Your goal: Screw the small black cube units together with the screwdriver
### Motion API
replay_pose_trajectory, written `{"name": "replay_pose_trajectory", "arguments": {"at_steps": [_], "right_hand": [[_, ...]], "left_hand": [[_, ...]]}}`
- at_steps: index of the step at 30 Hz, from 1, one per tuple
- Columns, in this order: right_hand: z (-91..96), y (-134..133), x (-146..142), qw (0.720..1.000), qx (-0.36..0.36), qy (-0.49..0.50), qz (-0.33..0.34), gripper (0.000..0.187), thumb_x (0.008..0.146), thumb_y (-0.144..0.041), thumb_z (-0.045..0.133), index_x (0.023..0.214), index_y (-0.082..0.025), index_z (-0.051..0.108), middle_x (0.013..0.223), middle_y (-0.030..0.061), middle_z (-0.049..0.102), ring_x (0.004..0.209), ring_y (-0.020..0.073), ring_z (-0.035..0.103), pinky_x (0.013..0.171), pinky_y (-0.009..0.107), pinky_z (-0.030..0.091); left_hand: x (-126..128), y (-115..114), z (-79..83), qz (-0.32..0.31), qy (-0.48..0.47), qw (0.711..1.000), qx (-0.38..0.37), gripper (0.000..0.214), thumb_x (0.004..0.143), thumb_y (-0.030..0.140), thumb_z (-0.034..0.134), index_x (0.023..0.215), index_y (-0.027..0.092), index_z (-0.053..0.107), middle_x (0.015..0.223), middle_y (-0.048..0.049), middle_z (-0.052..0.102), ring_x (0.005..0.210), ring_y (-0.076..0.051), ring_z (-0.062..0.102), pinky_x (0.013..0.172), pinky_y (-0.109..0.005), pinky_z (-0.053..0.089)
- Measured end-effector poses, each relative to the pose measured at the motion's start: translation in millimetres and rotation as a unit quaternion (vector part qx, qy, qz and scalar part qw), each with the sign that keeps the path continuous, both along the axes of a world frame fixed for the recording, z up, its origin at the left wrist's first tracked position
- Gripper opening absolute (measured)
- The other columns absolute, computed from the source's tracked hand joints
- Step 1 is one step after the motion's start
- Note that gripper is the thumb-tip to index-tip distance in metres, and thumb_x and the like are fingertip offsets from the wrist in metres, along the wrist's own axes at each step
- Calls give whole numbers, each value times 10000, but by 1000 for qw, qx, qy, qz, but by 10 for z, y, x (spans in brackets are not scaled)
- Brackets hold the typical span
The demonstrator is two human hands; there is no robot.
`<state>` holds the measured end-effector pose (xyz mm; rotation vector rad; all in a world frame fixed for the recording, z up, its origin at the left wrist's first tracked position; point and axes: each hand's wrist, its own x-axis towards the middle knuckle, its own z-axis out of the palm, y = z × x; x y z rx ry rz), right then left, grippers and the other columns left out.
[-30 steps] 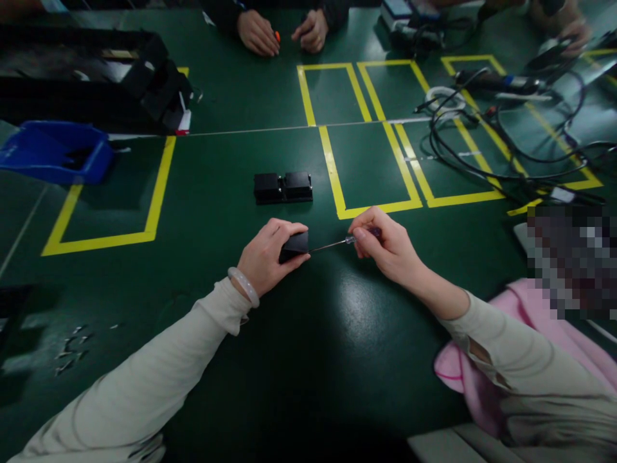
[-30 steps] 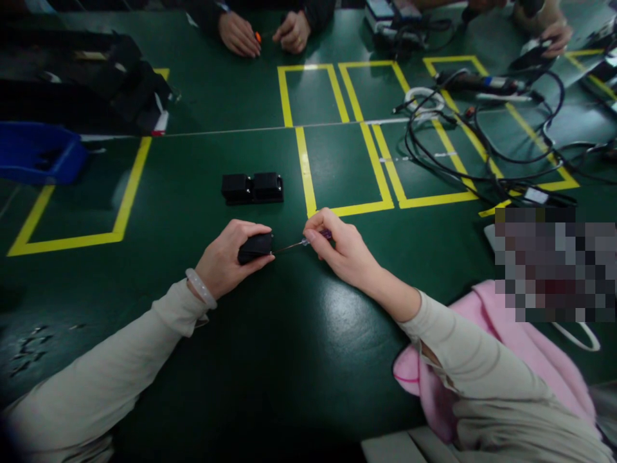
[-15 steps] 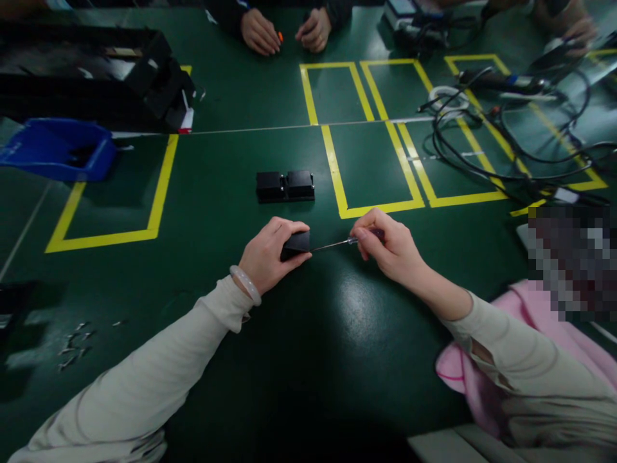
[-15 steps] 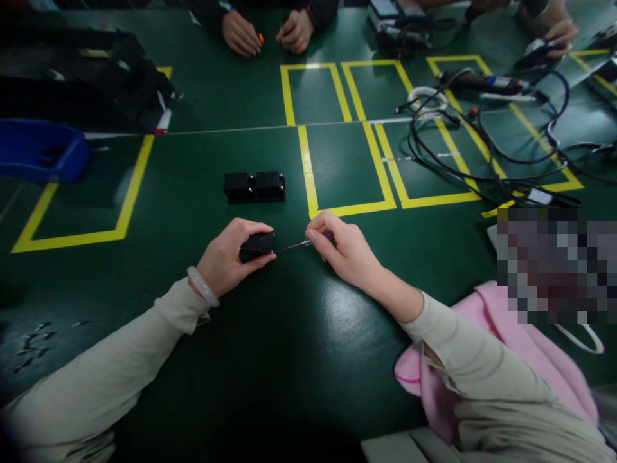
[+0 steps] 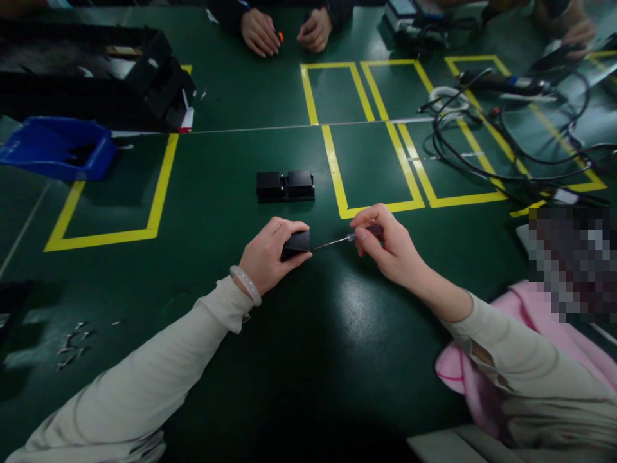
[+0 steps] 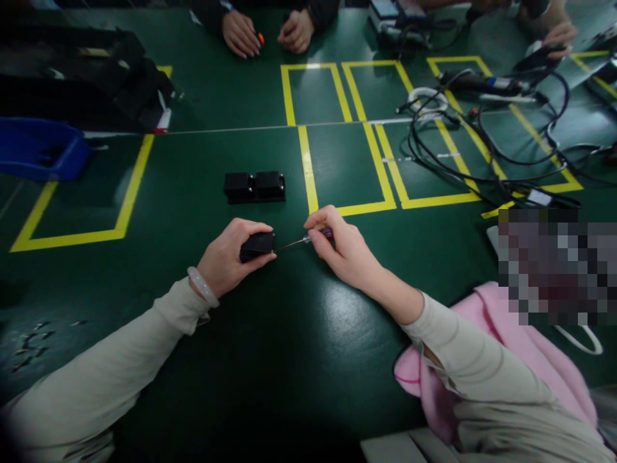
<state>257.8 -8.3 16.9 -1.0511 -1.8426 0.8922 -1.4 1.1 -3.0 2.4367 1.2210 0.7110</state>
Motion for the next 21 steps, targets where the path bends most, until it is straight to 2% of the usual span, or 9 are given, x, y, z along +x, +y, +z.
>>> {"name": "replay_pose_trajectory", "arguments": {"at_steps": [5, 8, 10, 14, 16, 18, 21], "right_hand": [[16, 3, 2, 999, 19, -35, -11, 138, 989, -295, 552, 901, -193, 582, 602, -82, 519, 493, 41, 510, 533, 202, 380], [7, -2, -6, 1000, 2, -28, -1, 127, 999, -276, 527, 1086, -194, 569, 653, -82, 525, 509, 47, 519, 556, 210, 405], [-7, -1, -10, 1000, 2, -18, 0, 159, 998, -259, 521, 1144, -198, 541, 717, -67, 542, 566, 55, 548, 601, 217, 430], [-13, 9, -16, 1000, -2, -18, -1, 84, 981, -283, 565, 976, -200, 570, 725, -55, 571, 567, 48, 548, 579, 209, 418], [-7, 10, -18, 1000, -11, -15, -5, 146, 980, -310, 574, 885, -200, 557, 669, -67, 551, 511, 39, 521, 527, 199, 394], [-6, 5, -17, 1000, -26, -4, 6, 138, 990, -313, 555, 907, -203, 547, 669, -72, 544, 484, 34, 517, 502, 192, 394], [-13, -5, -13, 999, -26, 21, 18, 82, 998, -287, 532, 978, -208, 525, 738, -57, 557, 549, 47, 556, 551, 194, 439]], "left_hand": [[-1, -12, 4, 10, 10, 1000, -1, 392, 903, 329, 674, 1241, 176, 547, 1165, -97, 602, 1054, -252, 616, 909, -411, 535], [-2, -8, 9, 19, 10, 1000, 0, 387, 903, 332, 671, 1239, 182, 548, 1163, -94, 605, 1064, -254, 618, 915, -409, 532], [-3, -1, 12, 24, 8, 1000, 1, 383, 904, 335, 667, 1234, 181, 550, 1160, -94, 607, 1063, -256, 620, 913, -408, 533], [-8, 9, 13, 23, 8, 1000, 4, 382, 906, 345, 662, 1229, 172, 552, 1150, -99, 610, 1053, -260, 621, 907, -413, 536], [-10, 9, 11, 23, 10, 1000, 4, 385, 905, 344, 663, 1230, 172, 550, 1151, -100, 609, 1052, -261, 621, 906, -416, 537], [-9, 8, 8, 24, 11, 1000, 4, 386, 904, 342, 665, 1232, 174, 548, 1153, -99, 608, 1052, -261, 621, 905, -419, 538], [-7, 5, 10, 27, 12, 1000, 1, 384, 905, 341, 665, 1233, 184, 541, 1157, -94, 606, 1051, -255, 621, 904, -417, 539]]}}
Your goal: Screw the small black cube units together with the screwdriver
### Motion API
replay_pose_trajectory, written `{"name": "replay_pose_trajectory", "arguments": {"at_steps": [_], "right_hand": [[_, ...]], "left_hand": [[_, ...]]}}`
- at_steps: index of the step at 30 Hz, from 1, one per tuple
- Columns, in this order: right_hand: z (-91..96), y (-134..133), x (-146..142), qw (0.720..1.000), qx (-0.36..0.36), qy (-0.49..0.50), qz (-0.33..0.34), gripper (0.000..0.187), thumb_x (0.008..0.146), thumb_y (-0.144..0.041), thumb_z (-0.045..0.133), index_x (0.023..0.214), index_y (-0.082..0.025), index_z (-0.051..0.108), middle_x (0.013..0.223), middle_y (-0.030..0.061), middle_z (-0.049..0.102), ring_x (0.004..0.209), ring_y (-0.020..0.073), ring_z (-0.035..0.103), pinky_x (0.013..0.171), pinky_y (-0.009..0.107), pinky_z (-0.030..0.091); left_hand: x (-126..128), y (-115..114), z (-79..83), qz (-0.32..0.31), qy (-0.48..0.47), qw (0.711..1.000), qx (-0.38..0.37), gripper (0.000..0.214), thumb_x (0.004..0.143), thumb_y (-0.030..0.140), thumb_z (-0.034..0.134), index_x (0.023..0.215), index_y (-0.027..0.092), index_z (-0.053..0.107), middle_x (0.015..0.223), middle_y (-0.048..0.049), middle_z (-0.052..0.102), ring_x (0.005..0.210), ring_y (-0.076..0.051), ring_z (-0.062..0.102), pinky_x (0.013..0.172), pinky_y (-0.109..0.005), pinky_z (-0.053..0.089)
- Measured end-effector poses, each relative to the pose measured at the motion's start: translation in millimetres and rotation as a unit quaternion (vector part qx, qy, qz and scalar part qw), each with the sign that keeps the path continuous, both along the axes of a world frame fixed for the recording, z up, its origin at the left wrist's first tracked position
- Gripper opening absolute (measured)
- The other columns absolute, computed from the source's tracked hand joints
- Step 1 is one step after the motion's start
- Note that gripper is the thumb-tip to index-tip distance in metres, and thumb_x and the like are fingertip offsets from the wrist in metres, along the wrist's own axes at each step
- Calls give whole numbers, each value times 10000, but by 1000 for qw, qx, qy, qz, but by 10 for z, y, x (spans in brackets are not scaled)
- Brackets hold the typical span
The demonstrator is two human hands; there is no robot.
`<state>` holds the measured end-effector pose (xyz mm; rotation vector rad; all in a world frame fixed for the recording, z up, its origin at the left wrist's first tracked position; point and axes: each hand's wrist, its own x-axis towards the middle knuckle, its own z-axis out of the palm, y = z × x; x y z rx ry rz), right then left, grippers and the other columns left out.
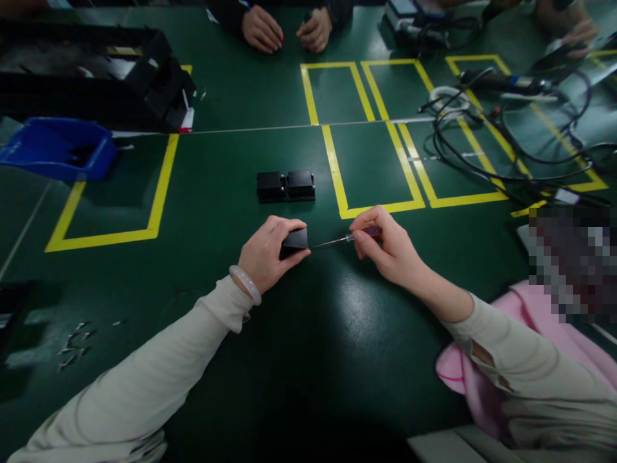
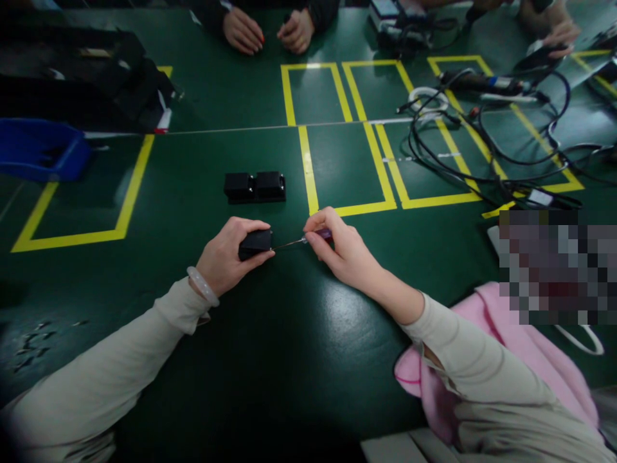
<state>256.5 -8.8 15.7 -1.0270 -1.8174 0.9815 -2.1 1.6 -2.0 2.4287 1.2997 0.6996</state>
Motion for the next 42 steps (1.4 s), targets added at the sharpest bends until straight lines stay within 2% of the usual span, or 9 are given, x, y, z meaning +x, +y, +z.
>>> {"name": "replay_pose_trajectory", "arguments": {"at_steps": [3, 7, 13, 18, 24, 29, 35, 40, 42], "right_hand": [[2, -2, 0, 1000, 4, 1, 2, 99, 993, -300, 544, 959, -208, 527, 742, -54, 558, 562, 48, 553, 554, 191, 436], [24, 3, -9, 1000, -9, -22, -9, 173, 994, -350, 541, 898, -207, 535, 641, -74, 532, 483, 45, 516, 500, 192, 390], [29, 4, -7, 1000, 21, -18, 0, 67, 996, -267, 518, 997, -202, 537, 755, -42, 568, 581, 59, 556, 572, 203, 437], [28, -2, 1, 999, 11, -36, 2, 155, 995, -321, 538, 901, -198, 549, 658, -68, 548, 501, 44, 523, 513, 193, 391], [10, 3, 4, 1000, 5, -27, 4, 109, 1005, -292, 508, 1068, -207, 535, 727, -50, 573, 583, 72, 575, 597, 220, 448], [15, 6, 8, 999, -10, -34, -7, 163, 995, -341, 537, 916, -200, 559, 658, -68, 555, 487, 47, 524, 513, 202, 396], [5, 12, 5, 1000, 5, -25, -5, 99, 996, -271, 516, 1062, -204, 546, 695, -62, 561, 561, 68, 560, 596, 218, 447], [51, 2, 2, 999, 4, -52, -8, 164, 993, -322, 532, 904, -193, 578, 602, -80, 531, 464, 48, 516, 500, 200, 376], [54, -2, 6, 998, 5, -56, -3, 147, 1001, -306, 515, 938, -191, 582, 600, -81, 528, 465, 48, 512, 509, 202, 379]], "left_hand": [[2, 0, 8, 0, -1, 1000, -3, 386, 904, 338, 665, 1236, 191, 535, 1166, -92, 603, 1056, -251, 620, 909, -415, 538], [1, 4, 19, -1, 0, 1000, -6, 378, 905, 336, 660, 1234, 197, 535, 1169, -91, 604, 1064, -253, 617, 920, -422, 535], [1, 2, 29, -2, 2, 1000, -7, 393, 895, 331, 669, 1238, 195, 534, 1179, -92, 600, 1066, -255, 618, 921, -423, 536], [5, 0, 26, 1, 0, 1000, -8, 378, 897, 325, 669, 1230, 204, 539, 1173, -80, 602, 1077, -247, 620, 937, -406, 528], [-2, 6, 14, -4, -4, 1000, -2, 380, 896, 318, 677, 1227, 191, 540, 1162, -85, 605, 1064, -244, 617, 920, -406, 532], [-5, 7, 16, -3, -1, 1000, -6, 386, 896, 320, 678, 1231, 191, 536, 1167, -90, 603, 1060, -247, 618, 918, -414, 535], [-7, 9, 9, -3, -6, 1000, -11, 382, 897, 326, 673, 1231, 199, 540, 1171, -86, 604, 1066, -247, 613, 924, -419, 530], [-7, 11, 16, -8, -6, 1000, -4, 378, 900, 326, 671, 1230, 194, 538, 1160, -84, 606, 1054, -243, 616, 910, -407, 535], [-6, 11, 19, -9, -4, 1000, -1, 382, 900, 324, 674, 1230, 189, 538, 1160, -84, 606, 1057, -242, 617, 912, -400, 534]]}}
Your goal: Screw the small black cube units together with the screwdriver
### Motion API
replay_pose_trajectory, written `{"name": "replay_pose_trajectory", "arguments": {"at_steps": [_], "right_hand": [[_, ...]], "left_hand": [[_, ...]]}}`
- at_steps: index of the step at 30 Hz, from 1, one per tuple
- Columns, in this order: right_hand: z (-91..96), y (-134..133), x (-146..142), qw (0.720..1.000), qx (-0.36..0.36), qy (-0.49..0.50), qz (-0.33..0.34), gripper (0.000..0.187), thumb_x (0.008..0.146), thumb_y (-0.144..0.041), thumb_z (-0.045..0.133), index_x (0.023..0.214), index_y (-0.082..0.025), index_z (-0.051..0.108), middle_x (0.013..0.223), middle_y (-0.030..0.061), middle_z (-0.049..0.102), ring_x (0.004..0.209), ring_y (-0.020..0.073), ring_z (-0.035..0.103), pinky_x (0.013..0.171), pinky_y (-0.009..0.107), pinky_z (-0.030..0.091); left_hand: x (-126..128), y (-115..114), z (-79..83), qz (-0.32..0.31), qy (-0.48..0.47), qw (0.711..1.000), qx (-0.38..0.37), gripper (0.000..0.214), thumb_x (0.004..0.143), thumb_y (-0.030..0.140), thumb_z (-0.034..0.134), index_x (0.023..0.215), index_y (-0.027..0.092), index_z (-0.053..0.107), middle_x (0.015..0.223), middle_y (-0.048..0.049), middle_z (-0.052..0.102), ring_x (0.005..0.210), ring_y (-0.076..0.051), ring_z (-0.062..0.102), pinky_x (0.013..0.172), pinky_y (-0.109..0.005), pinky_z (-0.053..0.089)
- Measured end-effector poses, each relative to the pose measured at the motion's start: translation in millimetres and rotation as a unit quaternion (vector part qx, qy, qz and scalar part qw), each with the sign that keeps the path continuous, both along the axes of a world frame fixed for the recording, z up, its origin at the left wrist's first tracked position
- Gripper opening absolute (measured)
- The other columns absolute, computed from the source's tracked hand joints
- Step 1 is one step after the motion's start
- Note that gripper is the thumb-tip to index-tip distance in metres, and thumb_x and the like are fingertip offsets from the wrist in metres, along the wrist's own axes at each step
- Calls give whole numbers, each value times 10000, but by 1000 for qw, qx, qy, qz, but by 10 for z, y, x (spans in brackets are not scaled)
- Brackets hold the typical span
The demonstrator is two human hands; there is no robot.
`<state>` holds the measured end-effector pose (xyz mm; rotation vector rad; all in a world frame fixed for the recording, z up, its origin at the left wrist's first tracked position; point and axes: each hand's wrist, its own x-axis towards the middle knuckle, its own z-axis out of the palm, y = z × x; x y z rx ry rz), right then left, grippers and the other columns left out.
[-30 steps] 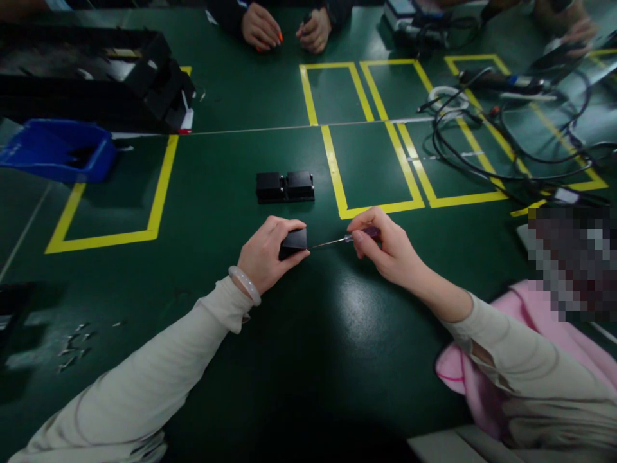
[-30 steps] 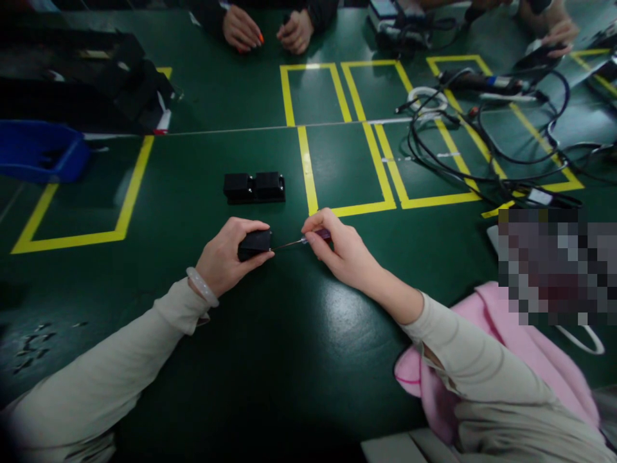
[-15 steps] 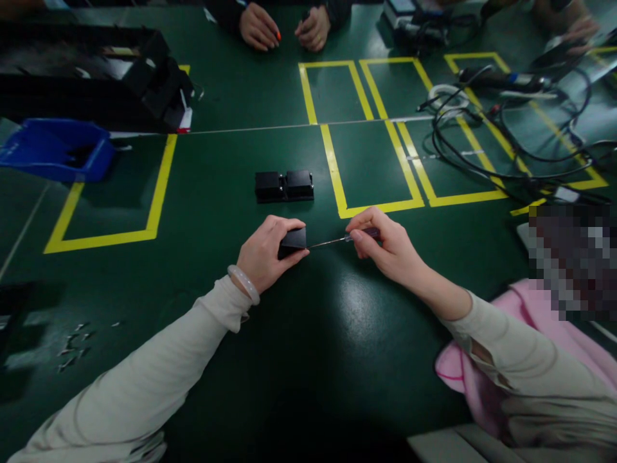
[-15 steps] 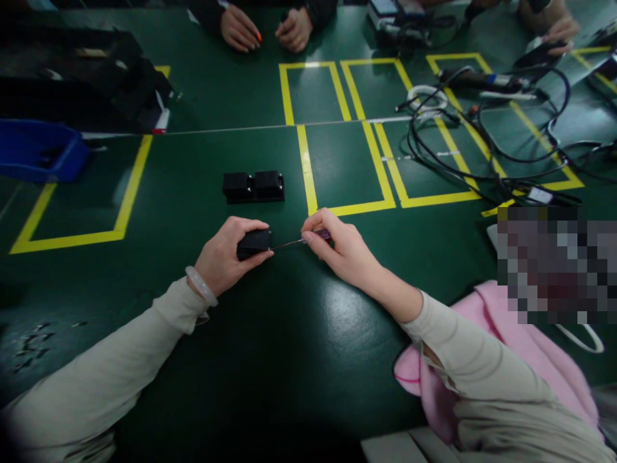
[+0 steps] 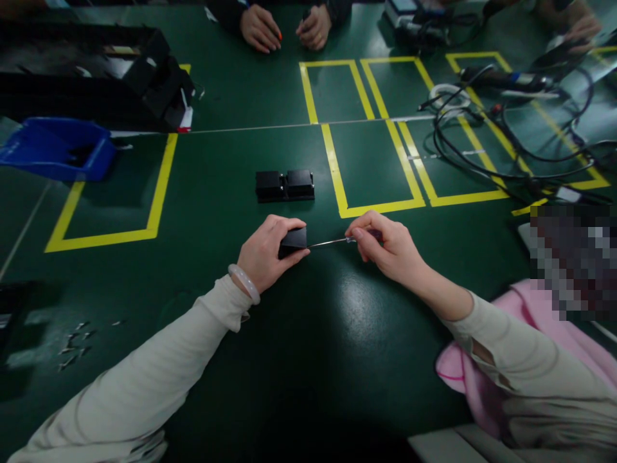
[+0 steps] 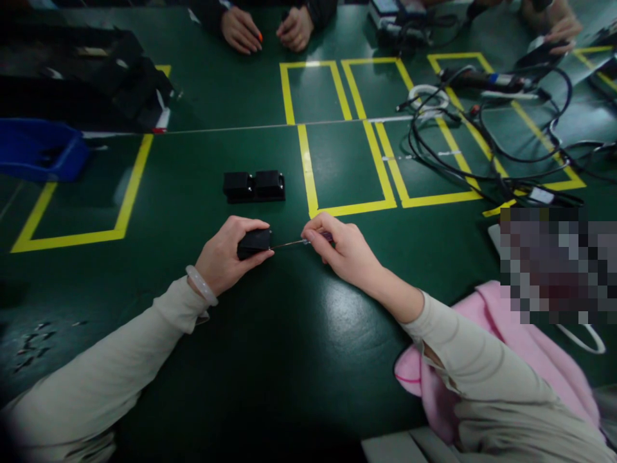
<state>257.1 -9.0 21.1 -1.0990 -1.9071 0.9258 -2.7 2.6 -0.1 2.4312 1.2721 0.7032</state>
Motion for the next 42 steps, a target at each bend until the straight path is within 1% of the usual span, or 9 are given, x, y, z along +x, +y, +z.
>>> {"name": "replay_pose_trajectory", "arguments": {"at_steps": [5, 7, 13, 20, 23, 29, 32, 36, 42], "right_hand": [[-44, 2, 7, 1000, 4, 23, 1, 106, 991, -267, 523, 1078, -207, 528, 734, -48, 564, 602, 79, 558, 612, 231, 440], [-53, 6, 3, 1000, 2, 25, -5, 104, 978, -289, 556, 1044, -212, 535, 769, -39, 580, 613, 78, 569, 611, 230, 443], [13, 22, 4, 1000, -24, 12, 7, 136, 979, -302, 556, 885, -210, 519, 631, -74, 545, 467, 52, 509, 500, 200, 386], [95, 51, 33, 996, 61, -53, 47, 98, 965, -235, 558, 875, -211, 529, 661, -54, 561, 538, 72, 537, 546, 208, 408], [105, 36, 21, 994, 76, -64, 55, 92, 964, -243, 556, 880, -212, 534, 694, -40, 576, 566, 81, 553, 551, 215, 412], [43, 13, -5, 1000, 23, -19, -1, 147, 977, -297, 557, 864, -208, 523, 679, -50, 556, 547, 67, 511, 551, 217, 379], [-12, 13, 0, 1000, -11, 20, 8, 96, 998, -287, 517, 941, -211, 504, 679, -65, 524, 538, 62, 494, 560, 220, 376], [-41, 15, 5, 999, -16, 46, 13, 89, 991, -257, 520, 1059, -209, 489, 718, -64, 516, 575, 69, 527, 585, 226, 403], [-9, 15, -15, 999, -36, 37, 7, 138, 994, -314, 530, 911, -207, 505, 659, -72, 520, 488, 52, 501, 496, 209, 372]], "left_hand": [[1, 2, -2, -1, 0, 1000, 2, 378, 902, 329, 672, 1227, 194, 537, 1155, -79, 605, 1074, -243, 619, 924, -397, 531], [1, 2, -2, 3, 0, 1000, -3, 374, 903, 335, 668, 1228, 203, 536, 1160, -77, 603, 1076, -244, 620, 926, -401, 532], [1, 1, 0, -1, 4, 1000, -1, 378, 904, 332, 665, 1234, 204, 531, 1169, -82, 603, 1068, -246, 617, 919, -411, 534], [3, 4, -5, -2, -2, 1000, -1, 381, 901, 319, 668, 1235, 192, 535, 1171, -89, 602, 1069, -247, 617, 928, -408, 530], [4, 3, -4, -2, -4, 1000, -2, 379, 902, 321, 667, 1235, 199, 533, 1171, -85, 601, 1071, -247, 618, 926, -405, 531], [0, 4, -9, -8, -6, 1000, 2, 390, 898, 303, 679, 1239, 181, 536, 1164, -90, 601, 1067, -246, 612, 922, -404, 532], [0, 9, -14, -7, -6, 1000, 2, 390, 893, 300, 685, 1234, 179, 539, 1163, -85, 599, 1063, -242, 613, 920, -399, 533], [0, 17, -21, -12, -12, 1000, 6, 378, 899, 296, 678, 1232, 185, 537, 1156, -75, 600, 1073, -237, 610, 930, -397, 530], [-4, 21, -20, -15, -13, 1000, 4, 383, 897, 296, 681, 1234, 182, 539, 1163, -84, 600, 1073, -244, 609, 929, -410, 534]]}}
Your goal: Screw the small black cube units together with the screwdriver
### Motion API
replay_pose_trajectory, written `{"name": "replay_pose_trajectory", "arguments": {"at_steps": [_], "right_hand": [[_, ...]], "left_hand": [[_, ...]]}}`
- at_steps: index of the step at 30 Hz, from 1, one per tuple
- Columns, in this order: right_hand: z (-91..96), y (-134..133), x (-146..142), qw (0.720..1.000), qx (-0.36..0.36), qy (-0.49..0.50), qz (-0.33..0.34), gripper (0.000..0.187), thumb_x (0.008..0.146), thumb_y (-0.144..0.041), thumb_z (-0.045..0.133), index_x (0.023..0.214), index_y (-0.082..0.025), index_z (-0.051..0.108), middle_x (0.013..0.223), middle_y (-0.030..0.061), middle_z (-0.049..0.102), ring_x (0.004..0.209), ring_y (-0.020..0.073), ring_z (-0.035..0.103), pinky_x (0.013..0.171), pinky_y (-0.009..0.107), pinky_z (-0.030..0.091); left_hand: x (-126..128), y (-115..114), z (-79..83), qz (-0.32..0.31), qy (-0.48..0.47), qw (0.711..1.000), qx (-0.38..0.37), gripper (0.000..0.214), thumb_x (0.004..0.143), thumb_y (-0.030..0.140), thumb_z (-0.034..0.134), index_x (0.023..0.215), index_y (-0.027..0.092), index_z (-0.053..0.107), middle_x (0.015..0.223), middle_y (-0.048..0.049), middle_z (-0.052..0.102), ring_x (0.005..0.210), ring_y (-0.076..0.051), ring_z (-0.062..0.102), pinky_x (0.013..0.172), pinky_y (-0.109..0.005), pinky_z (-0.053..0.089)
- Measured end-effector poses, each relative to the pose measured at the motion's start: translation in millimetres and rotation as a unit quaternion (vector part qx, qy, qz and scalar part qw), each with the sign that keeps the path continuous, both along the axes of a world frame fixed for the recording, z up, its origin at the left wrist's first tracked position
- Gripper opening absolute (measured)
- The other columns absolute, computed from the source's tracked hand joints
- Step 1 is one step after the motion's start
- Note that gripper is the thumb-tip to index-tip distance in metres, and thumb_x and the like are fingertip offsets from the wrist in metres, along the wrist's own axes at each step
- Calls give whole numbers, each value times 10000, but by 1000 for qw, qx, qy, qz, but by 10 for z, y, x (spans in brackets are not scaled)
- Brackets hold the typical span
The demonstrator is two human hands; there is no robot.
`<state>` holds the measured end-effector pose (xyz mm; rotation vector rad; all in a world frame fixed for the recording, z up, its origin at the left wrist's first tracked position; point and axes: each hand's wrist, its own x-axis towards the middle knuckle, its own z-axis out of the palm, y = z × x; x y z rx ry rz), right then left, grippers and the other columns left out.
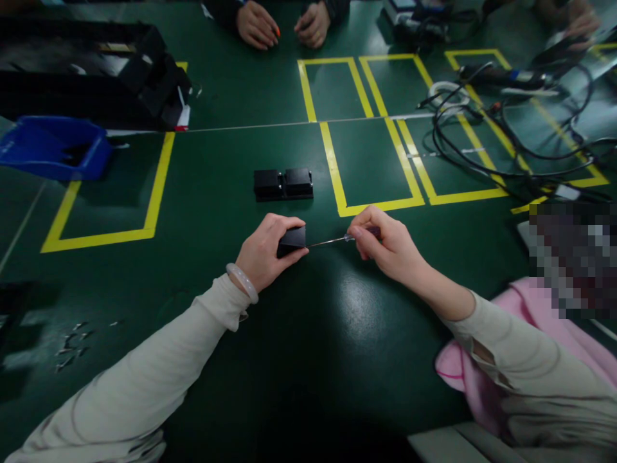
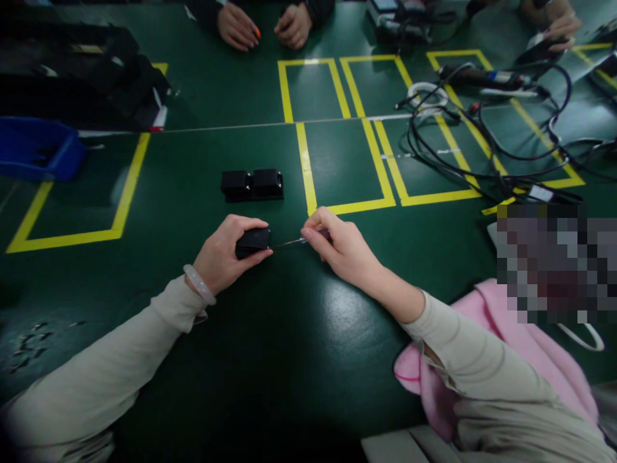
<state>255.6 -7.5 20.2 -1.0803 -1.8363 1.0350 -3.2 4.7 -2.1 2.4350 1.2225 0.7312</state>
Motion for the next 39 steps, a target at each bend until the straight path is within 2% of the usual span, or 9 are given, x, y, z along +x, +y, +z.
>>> {"name": "replay_pose_trajectory", "arguments": {"at_steps": [3, 6, 11, 16, 22, 27, 32, 37, 39], "right_hand": [[4, -2, 1, 1000, 18, 3, 8, 48, 994, -253, 512, 996, -205, 503, 729, -60, 528, 549, 56, 532, 550, 210, 413], [9, -2, 7, 999, 41, -9, 7, 52, 987, -231, 522, 1027, -199, 514, 822, -34, 557, 620, 56, 554, 612, 218, 433], [19, -4, 5, 999, 40, -35, 10, 123, 995, -288, 533, 925, -188, 553, 677, -61, 535, 567, 56, 528, 576, 213, 395], [2, -3, 17, 998, 52, -26, 9, 109, 994, -226, 507, 1092, -191, 538, 801, -34, 574, 661, 71, 569, 652, 231, 434], [-8, -8, 23, 999, 32, -27, 10, 112, 998, -293, 525, 954, -194, 553, 708, -53, 553, 567, 61, 532, 575, 225, 400], [-27, -3, 15, 999, 45, -16, 2, 150, 996, -244, 507, 1139, -201, 514, 742, -51, 532, 627, 81, 542, 632, 244, 426], [-20, -5, 14, 1000, 23, -17, -1, 115, 997, -312, 528, 967, -202, 540, 685, -62, 541, 529, 59, 521, 534, 217, 393], [-24, -14, 11, 999, 47, -11, -7, 113, 996, -255, 510, 1095, -204, 529, 749, -47, 549, 613, 78, 547, 613, 234, 433], [-21, -10, 14, 999, 44, -14, -8, 111, 992, -285, 531, 1067, -204, 541, 751, -44, 555, 616, 78, 547, 611, 233, 429]], "left_hand": [[1, 0, 2, 1, 0, 1000, 2, 390, 893, 293, 691, 1233, 171, 543, 1160, -88, 600, 1067, -243, 610, 924, -408, 535], [0, 1, 1, 0, 1, 1000, 2, 399, 890, 286, 698, 1237, 170, 541, 1163, -86, 599, 1073, -241, 608, 926, -403, 535], [-2, 1, 2, -3, -2, 1000, 2, 392, 893, 282, 691, 1238, 177, 536, 1165, -81, 598, 1085, -240, 608, 935, -407, 533], [-3, 1, 2, -1, 2, 1000, 1, 389, 894, 286, 687, 1237, 187, 532, 1163, -78, 595, 1077, -242, 611, 923, -410, 539], [-4, 3, -12, -2, -2, 1000, 4, 394, 890, 281, 696, 1236, 181, 536, 1165, -77, 601, 1087, -237, 605, 941, -401, 528], [-6, 4, -18, -4, -4, 1000, 5, 392, 893, 294, 692, 1235, 184, 536, 1163, -72, 601, 1082, -233, 605, 937, -390, 527], [-3, 4, -5, -3, -1, 1000, 4, 382, 901, 304, 682, 1232, 187, 531, 1160, -70, 600, 1086, -234, 606, 937, -399, 529], [-2, -2, 3, 2, 6, 1000, -6, 383, 900, 307, 677, 1235, 204, 522, 1172, -68, 596, 1085, -236, 604, 927, -409, 533], [-2, -3, 7, 2, 6, 1000, -9, 381, 900, 307, 675, 1234, 204, 521, 1171, -70, 596, 1086, -238, 604, 926, -413, 533]]}}
